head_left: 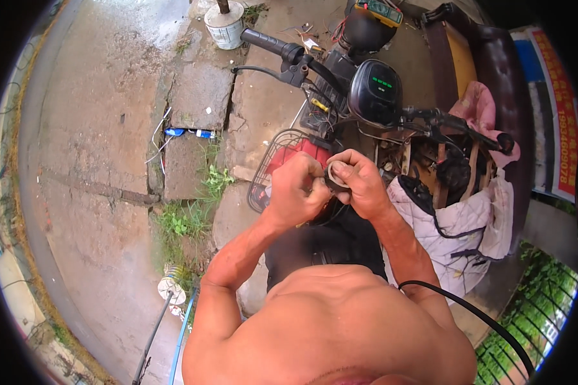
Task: The person repairs electrical wiring on a motorcycle by stripping wires with pliers, twisting wire ends together, and wrapping the connections with electrical tape.
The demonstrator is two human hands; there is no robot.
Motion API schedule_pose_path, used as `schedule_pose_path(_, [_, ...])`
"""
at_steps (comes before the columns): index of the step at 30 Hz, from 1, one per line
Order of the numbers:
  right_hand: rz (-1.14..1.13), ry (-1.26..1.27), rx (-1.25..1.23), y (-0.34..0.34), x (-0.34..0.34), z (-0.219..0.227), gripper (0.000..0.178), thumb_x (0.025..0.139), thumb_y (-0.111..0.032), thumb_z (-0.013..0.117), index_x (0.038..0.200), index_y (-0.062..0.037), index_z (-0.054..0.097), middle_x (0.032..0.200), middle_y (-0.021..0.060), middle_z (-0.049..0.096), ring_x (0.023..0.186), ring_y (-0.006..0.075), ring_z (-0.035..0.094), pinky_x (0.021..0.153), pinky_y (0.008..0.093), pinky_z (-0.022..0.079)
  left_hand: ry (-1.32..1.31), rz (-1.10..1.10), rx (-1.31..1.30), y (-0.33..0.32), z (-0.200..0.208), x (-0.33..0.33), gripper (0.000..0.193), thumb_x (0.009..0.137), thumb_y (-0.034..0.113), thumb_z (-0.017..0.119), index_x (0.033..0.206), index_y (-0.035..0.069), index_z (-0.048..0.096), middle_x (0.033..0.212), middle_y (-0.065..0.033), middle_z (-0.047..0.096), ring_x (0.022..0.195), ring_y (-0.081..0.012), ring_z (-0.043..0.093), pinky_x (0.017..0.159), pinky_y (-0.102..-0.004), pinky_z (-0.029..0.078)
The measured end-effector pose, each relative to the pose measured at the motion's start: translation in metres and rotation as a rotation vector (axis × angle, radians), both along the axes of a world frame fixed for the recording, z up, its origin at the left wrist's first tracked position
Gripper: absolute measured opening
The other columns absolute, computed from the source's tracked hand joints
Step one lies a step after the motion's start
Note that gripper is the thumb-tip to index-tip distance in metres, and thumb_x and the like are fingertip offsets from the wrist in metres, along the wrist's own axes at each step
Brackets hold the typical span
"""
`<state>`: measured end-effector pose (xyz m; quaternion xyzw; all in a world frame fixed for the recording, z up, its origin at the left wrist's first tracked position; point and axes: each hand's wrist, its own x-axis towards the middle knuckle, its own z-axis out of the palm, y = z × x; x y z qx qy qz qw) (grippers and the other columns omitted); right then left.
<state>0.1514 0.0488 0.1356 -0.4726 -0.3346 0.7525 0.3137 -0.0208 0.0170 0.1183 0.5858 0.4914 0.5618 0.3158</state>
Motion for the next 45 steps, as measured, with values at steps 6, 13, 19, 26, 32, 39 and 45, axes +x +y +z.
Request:
schedule_pose_path(6, [0.062, 0.059, 0.042, 0.005, 0.005, 0.011, 0.017, 0.103, -0.019, 0.06, 0.106, -0.0026, 0.06, 0.073, -0.0002, 0.058, 0.052, 0.0051, 0.047, 0.047, 0.0205, 0.038, -0.018, 0.006, 0.007, 0.004, 0.01, 0.003, 0.016, 0.072, -0.006, 0.065, 0.082, 0.003, 0.057, 0.073, -0.0097, 0.058, 0.058, -0.0209, 0.057, 0.053, -0.0313, 0.047])
schedule_pose_path(13, [-0.156, -0.001, 0.148, -0.004, -0.003, -0.007, 0.021, 0.104, -0.019, 0.059, 0.11, 0.0008, 0.058, 0.083, 0.0009, 0.063, 0.061, 0.0048, 0.053, 0.054, 0.02, 0.044, 0.047, -0.033, 0.03, -0.01, 0.007, 0.012, 0.017, 0.071, -0.006, 0.061, 0.084, 0.003, 0.057, 0.078, -0.0107, 0.061, 0.065, -0.0266, 0.06, 0.063, -0.0345, 0.05])
schedule_pose_path(19, [-0.274, 0.022, 0.16, 0.004, 0.017, -0.007, 0.022, 0.102, -0.014, 0.06, 0.119, -0.0006, 0.057, 0.094, 0.0029, 0.067, 0.08, 0.0066, 0.062, 0.062, 0.0228, 0.052, -0.071, -0.049, 0.028, -0.01, -0.004, 0.008, 0.015, 0.08, -0.007, 0.063, 0.091, 0.002, 0.06, 0.084, -0.009, 0.062, 0.071, -0.0218, 0.061, 0.063, -0.0323, 0.05])
schedule_pose_path(26, [-0.339, -0.197, 0.355, 0.008, 0.038, -0.008, 0.031, 0.102, -0.008, 0.058, 0.129, 0.0042, 0.051, 0.108, 0.0095, 0.068, 0.097, 0.0131, 0.067, 0.091, 0.0274, 0.055, -0.466, -0.164, -0.461, 0.048, 0.016, 0.018, 0.036, 0.099, 0.019, 0.066, 0.127, -0.003, 0.06, 0.098, -0.0043, 0.067, 0.085, -0.0095, 0.062, 0.073, -0.0245, 0.053])
schedule_pose_path(32, [-0.424, -0.231, 0.527, 0.009, 0.033, -0.001, 0.031, 0.099, -0.003, 0.061, 0.128, 0.0034, 0.052, 0.11, 0.011, 0.069, 0.102, 0.0142, 0.068, 0.092, 0.0277, 0.054, -0.512, -0.263, -0.675, 0.037, 0.003, 0.031, 0.03, 0.1, 0.022, 0.066, 0.117, -0.002, 0.065, 0.097, -0.0054, 0.069, 0.084, -0.0101, 0.064, 0.076, -0.0255, 0.054])
schedule_pose_path(39, [-0.223, -0.719, 0.997, -0.006, 0.015, -0.006, 0.039, 0.083, -0.005, 0.076, 0.12, -0.0045, 0.063, 0.123, 0.0159, 0.066, 0.118, 0.0336, 0.062, 0.099, 0.0414, 0.05, -0.915, -0.281, -0.713, 0.025, -0.018, 0.044, 0.031, 0.102, 0.012, 0.058, 0.128, -0.005, 0.059, 0.106, -0.0074, 0.068, 0.093, -0.0127, 0.065, 0.082, -0.0277, 0.055])
schedule_pose_path(45, [-0.057, -0.716, 1.098, -0.009, 0.01, -0.004, 0.038, 0.076, 0.0, 0.074, 0.113, -0.0033, 0.065, 0.12, 0.0155, 0.067, 0.126, 0.037, 0.058, 0.105, 0.0455, 0.047, -0.999, -0.24, -0.681, 0.017, -0.025, 0.032, 0.035, 0.1, 0.012, 0.063, 0.13, -0.004, 0.059, 0.11, -0.0089, 0.069, 0.088, -0.0127, 0.066, 0.078, -0.0285, 0.056])
